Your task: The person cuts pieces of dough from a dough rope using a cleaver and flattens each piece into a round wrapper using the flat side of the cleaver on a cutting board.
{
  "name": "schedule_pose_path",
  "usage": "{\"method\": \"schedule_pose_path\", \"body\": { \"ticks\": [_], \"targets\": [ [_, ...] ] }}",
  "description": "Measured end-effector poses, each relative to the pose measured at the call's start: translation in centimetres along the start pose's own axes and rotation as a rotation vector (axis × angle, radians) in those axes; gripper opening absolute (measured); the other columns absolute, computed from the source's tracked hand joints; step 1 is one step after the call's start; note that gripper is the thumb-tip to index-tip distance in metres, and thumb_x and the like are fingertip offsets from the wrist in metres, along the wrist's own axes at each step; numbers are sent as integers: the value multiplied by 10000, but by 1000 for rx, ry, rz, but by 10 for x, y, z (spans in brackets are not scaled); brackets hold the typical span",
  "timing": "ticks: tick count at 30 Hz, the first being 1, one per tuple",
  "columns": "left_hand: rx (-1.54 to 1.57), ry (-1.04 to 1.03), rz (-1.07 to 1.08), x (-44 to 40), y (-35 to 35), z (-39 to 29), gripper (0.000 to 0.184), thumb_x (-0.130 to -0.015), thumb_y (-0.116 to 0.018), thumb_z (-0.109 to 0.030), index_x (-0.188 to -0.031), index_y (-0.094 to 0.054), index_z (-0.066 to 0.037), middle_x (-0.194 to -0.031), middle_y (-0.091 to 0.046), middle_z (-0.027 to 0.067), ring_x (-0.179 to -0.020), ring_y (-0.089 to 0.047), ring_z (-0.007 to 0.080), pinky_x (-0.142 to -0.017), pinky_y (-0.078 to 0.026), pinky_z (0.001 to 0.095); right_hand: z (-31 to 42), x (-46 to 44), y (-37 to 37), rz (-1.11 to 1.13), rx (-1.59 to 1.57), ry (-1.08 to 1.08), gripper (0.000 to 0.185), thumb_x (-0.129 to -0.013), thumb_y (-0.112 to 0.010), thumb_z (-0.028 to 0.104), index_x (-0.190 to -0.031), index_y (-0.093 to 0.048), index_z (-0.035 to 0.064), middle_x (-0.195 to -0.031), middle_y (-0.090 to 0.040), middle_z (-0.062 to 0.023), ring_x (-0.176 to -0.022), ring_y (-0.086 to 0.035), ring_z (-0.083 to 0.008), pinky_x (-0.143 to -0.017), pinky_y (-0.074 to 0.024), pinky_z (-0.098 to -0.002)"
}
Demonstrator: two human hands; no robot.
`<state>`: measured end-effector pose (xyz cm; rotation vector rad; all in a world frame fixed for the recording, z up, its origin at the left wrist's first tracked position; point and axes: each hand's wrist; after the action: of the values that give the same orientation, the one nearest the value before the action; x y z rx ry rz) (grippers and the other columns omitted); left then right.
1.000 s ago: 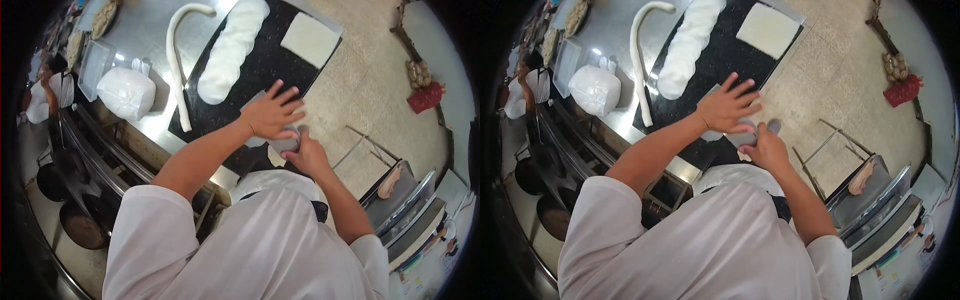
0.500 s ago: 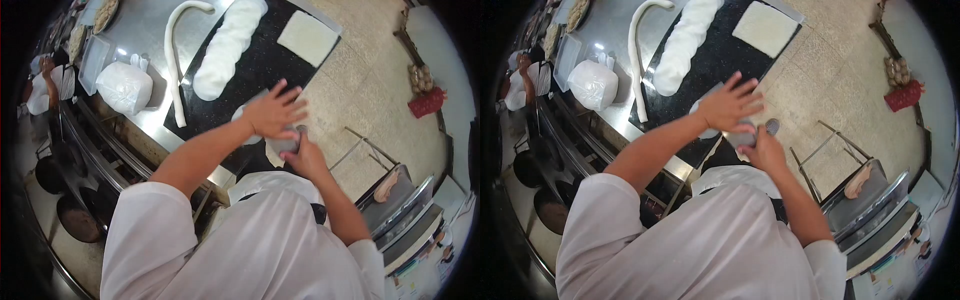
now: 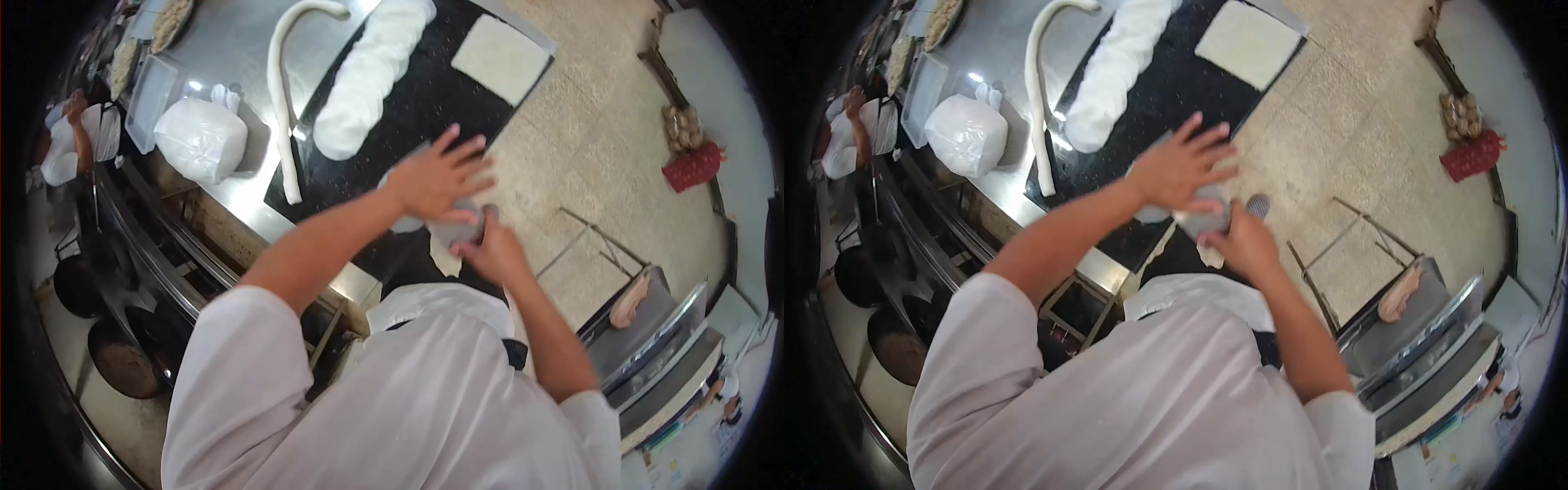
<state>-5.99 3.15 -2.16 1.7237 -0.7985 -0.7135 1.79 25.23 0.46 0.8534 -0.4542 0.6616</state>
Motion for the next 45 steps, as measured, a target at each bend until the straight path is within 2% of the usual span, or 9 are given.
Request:
{"method": "schedule_pose_path", "body": {
  "ticks": [8,10,12,14,17,22,32,38,45],
  "targets": [
    [-184,247,-469,-32,24,48,735,-863,-636,-707,-1404,-613,-210,-1500,-524,103,-1410,-461,320,-1163,-334,529,35,-28,42,-282,51,-7,581,-846,-809,335,-1170,-480,-17,-932,-701,-319,-908,-695,-501,-762,-545,-542],
    [-37,341,-525,-17,43,37,679,-836,-703,-681,-1262,-693,-153,-1257,-683,134,-1176,-640,316,-1011,-491,448,17,-1,4,-266,-35,-11,633,-874,-778,303,-1282,-434,-37,-937,-692,-342,-913,-680,-528,-771,-539,-551],
    [432,784,70,6,68,15,578,-810,-774,-615,-1033,-731,-83,-909,-734,156,-878,-712,335,-811,-562,452,7,47,-27,-176,-31,-54,652,-872,-780,298,-1298,-426,-45,-943,-691,-343,-914,-679,-528,-772,-541,-543],
    [597,620,202,39,47,6,539,-797,-809,-570,-865,-702,-47,-713,-685,167,-713,-693,347,-690,-558,473,1,95,-42,-133,21,-76,614,-867,-781,284,-1274,-454,-38,-936,-696,-330,-914,-687,-512,-766,-544,-530],
    [725,849,107,67,53,-13,484,-811,-796,-530,-935,-712,-69,-851,-729,179,-825,-724,369,-736,-558,475,3,123,-32,-101,82,-141,518,-867,-774,266,-1221,-520,-14,-912,-706,-302,-904,-697,-491,-757,-546,-516],
    [810,961,-488,91,31,-26,274,-881,-785,-176,-1083,-679,-24,-857,-719,143,-763,-703,241,-720,-554,353,11,68,14,-312,28,-58,336,-894,-749,229,-1061,-560,6,-852,-705,-271,-845,-683,-495,-716,-534,-521],
    [941,1054,-619,102,53,-52,269,-914,-758,-108,-1164,-686,-37,-889,-680,29,-771,-642,107,-681,-517,271,45,-34,-2,10,35,349,436,-889,-742,214,-1148,-500,-41,-943,-692,-327,-956,-665,-520,-803,-517,-568],
    [1246,1147,-1369,117,73,-22,288,-973,-687,-53,-1256,-638,-50,-964,-633,-10,-825,-595,68,-671,-481,233,7,-30,46,216,44,305,393,-866,-763,216,-1091,-555,-30,-901,-713,-286,-926,-688,-491,-797,-531,-546],
    [1196,1146,-1407,126,97,8,296,-991,-667,-62,-1284,-628,-67,-1004,-614,-13,-848,-625,89,-652,-542,261,-2,-38,119,18,-66,248,275,-901,-766,190,-976,-599,-16,-835,-724,-205,-736,-723,-300,-671,-546,-389]
  ]
}}
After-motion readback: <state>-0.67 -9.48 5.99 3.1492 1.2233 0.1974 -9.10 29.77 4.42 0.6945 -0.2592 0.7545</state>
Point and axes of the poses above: each hand's wrist, its own x-axis away from the middle knuckle, its own y-axis out of the back of the hand, z = x × y
